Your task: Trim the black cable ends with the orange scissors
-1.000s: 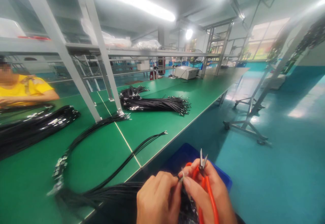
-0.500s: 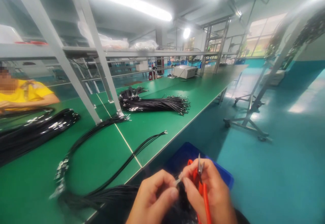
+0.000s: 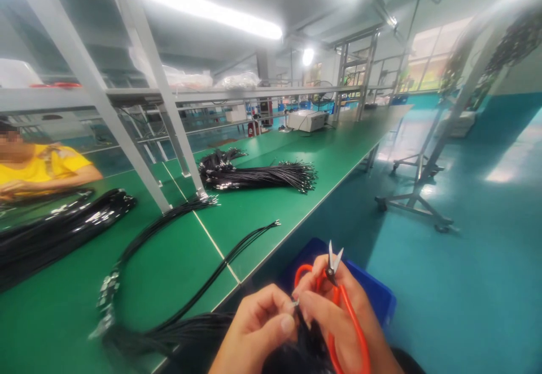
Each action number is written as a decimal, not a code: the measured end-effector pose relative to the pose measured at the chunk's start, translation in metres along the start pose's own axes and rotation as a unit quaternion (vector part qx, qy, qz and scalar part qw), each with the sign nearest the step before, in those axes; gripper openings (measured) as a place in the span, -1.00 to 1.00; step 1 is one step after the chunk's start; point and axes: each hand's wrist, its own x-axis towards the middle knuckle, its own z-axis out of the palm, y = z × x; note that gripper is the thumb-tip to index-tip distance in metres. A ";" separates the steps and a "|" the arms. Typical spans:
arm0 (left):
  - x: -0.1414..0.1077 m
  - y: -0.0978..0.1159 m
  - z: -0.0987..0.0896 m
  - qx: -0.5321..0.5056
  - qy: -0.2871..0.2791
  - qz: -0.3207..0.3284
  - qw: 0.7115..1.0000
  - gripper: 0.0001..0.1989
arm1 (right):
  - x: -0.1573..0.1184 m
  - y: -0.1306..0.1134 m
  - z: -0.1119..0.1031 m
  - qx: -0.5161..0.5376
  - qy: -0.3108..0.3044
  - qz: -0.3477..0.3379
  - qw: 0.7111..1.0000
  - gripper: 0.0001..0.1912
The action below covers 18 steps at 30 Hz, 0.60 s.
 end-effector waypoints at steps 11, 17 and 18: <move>0.003 -0.003 0.000 -0.044 0.030 -0.013 0.998 -0.70 | -0.001 0.003 -0.006 -0.133 0.103 -0.119 0.978 -0.77; 0.004 -0.005 0.001 -0.022 0.028 -0.008 0.999 -0.68 | -0.002 0.009 -0.003 -0.234 0.078 -0.183 0.952 -0.87; 0.004 -0.006 0.001 -0.018 0.029 -0.003 0.999 -0.69 | -0.002 0.012 -0.004 -0.253 0.083 -0.204 0.942 -0.85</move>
